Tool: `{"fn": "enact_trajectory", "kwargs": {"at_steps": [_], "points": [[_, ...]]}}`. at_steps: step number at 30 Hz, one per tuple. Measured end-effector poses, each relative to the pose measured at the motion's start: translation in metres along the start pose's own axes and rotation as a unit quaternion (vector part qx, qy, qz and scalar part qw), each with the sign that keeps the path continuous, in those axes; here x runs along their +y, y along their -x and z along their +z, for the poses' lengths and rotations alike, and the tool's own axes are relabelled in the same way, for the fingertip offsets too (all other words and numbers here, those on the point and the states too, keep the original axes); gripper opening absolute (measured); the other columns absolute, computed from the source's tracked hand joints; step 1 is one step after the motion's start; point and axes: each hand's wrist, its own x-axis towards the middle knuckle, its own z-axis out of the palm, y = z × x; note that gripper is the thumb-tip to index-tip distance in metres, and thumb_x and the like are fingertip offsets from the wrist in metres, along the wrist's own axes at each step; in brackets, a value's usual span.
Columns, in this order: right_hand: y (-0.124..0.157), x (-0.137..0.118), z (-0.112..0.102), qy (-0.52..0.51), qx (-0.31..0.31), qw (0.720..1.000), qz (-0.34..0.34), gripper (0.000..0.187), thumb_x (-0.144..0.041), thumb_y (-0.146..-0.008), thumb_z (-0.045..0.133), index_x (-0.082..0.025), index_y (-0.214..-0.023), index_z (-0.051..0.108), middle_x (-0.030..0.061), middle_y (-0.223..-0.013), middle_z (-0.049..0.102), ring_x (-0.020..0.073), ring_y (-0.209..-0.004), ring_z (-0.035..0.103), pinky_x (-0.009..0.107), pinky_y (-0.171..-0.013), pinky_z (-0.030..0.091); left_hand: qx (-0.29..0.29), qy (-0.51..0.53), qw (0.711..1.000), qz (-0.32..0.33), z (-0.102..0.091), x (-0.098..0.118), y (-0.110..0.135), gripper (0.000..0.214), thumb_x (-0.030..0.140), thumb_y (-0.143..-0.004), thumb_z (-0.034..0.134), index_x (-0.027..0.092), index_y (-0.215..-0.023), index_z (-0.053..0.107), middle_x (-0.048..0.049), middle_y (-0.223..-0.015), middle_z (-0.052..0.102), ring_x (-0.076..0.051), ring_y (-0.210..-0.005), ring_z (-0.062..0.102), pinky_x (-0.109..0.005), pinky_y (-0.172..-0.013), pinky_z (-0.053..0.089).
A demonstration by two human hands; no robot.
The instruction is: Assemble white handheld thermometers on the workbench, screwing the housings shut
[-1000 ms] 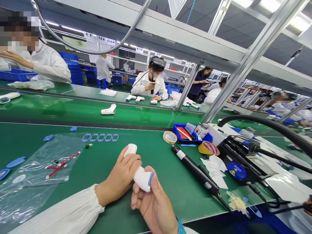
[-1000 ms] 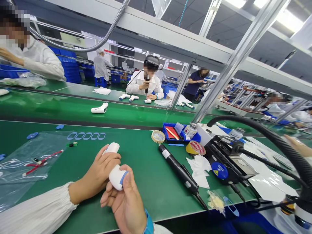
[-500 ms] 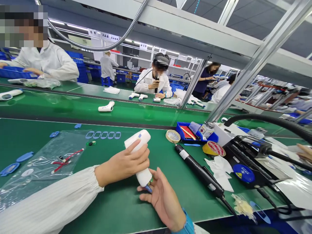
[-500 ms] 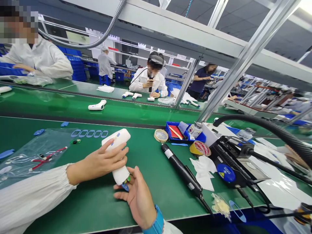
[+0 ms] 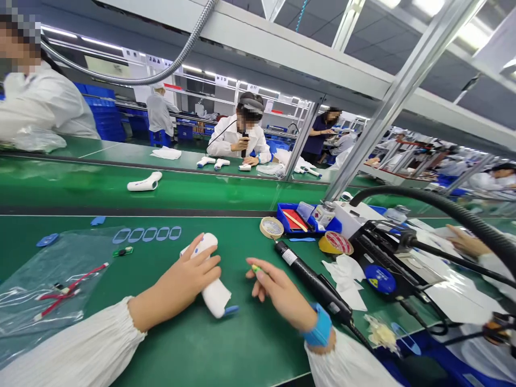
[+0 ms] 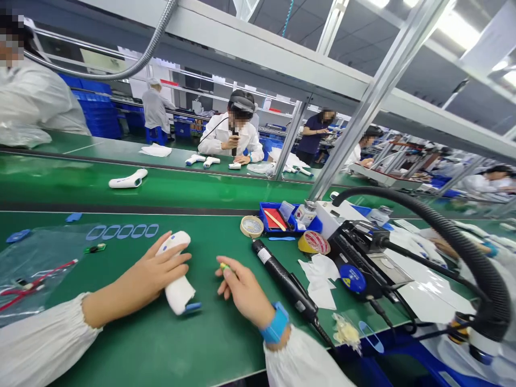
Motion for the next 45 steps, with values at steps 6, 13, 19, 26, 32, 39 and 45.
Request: {"fn": "enact_trajectory", "kwargs": {"at_steps": [6, 13, 19, 26, 32, 39, 45], "points": [[-0.091, -0.001, -0.020, 0.330, 0.090, 0.939, -0.031, 0.034, -0.013, -0.090, 0.044, -0.013, -0.124, 0.048, 0.0120, -0.117, 0.055, 0.0215, -0.104, 0.054, 0.041, -0.091, 0.043, -0.038, 0.043, 0.998, -0.010, 0.016, 0.013, 0.010, 0.019, 0.009, -0.076, 0.051, 0.020, -0.090, 0.058, -0.0034, -0.108, 0.063, -0.023, -0.120, 0.045, -0.050, -0.113, -0.002], [-0.122, -0.003, -0.025, 0.490, 0.129, 0.861, -0.044, 0.030, -0.025, -0.088, 0.054, -0.013, -0.115, 0.054, 0.0110, -0.122, 0.053, 0.0267, -0.115, 0.047, 0.052, -0.099, 0.033, -0.077, 0.176, 0.979, -0.069, 0.003, 0.008, 0.015, 0.019, 0.021, -0.079, 0.052, 0.020, -0.097, 0.055, -0.0046, -0.110, 0.061, -0.022, -0.117, 0.046, -0.044, -0.114, 0.008], [-0.037, 0.001, -0.076, 0.518, 0.069, 0.848, -0.085, 0.031, -0.016, -0.088, 0.046, -0.015, -0.117, 0.058, 0.0116, -0.123, 0.056, 0.0253, -0.117, 0.045, 0.039, -0.099, 0.037, -0.109, 0.247, 0.958, -0.094, -0.010, 0.014, 0.016, 0.032, 0.026, -0.073, 0.054, 0.021, -0.104, 0.055, -0.0051, -0.114, 0.057, -0.023, -0.119, 0.044, -0.046, -0.114, 0.001], [0.060, 0.031, -0.125, 0.425, -0.026, 0.902, 0.070, 0.056, -0.046, -0.088, 0.040, -0.011, -0.131, 0.042, 0.0175, -0.118, 0.058, 0.0296, -0.106, 0.056, 0.044, -0.089, 0.045, -0.117, 0.280, 0.944, -0.129, -0.014, 0.017, 0.003, 0.044, 0.039, -0.083, 0.050, 0.022, -0.122, 0.048, -0.0058, -0.122, 0.055, -0.023, -0.118, 0.045, -0.048, -0.113, 0.007], [0.058, 0.021, -0.095, 0.249, -0.098, 0.956, 0.119, 0.071, -0.046, -0.089, 0.037, -0.011, -0.144, 0.010, 0.0028, -0.071, 0.062, 0.0216, -0.064, 0.061, 0.034, -0.063, 0.049, -0.192, 0.309, 0.885, -0.290, 0.023, -0.001, -0.071, 0.054, 0.043, -0.085, 0.050, 0.015, -0.131, 0.041, -0.0135, -0.123, 0.053, -0.024, -0.110, 0.053, -0.037, -0.092, 0.044], [0.053, 0.026, -0.094, 0.350, -0.063, 0.930, -0.095, 0.048, -0.010, -0.088, 0.028, -0.019, -0.134, 0.039, 0.0111, -0.096, 0.061, 0.0212, -0.086, 0.059, 0.037, -0.077, 0.049, -0.185, 0.268, 0.871, -0.367, 0.082, -0.027, -0.154, 0.030, 0.030, -0.088, 0.053, 0.016, -0.114, 0.053, -0.0084, -0.115, 0.056, -0.021, -0.098, 0.057, -0.041, -0.082, 0.050], [0.034, 0.025, -0.090, 0.542, -0.115, 0.780, -0.289, 0.041, -0.002, -0.080, 0.041, -0.020, -0.114, 0.055, 0.0118, -0.127, 0.052, 0.0296, -0.118, 0.045, 0.045, -0.088, 0.045, -0.190, 0.305, 0.874, -0.326, 0.086, -0.027, -0.169, 0.026, 0.030, -0.088, 0.052, 0.015, -0.109, 0.056, -0.0075, -0.110, 0.058, -0.019, -0.094, 0.059, -0.039, -0.080, 0.050]]}}
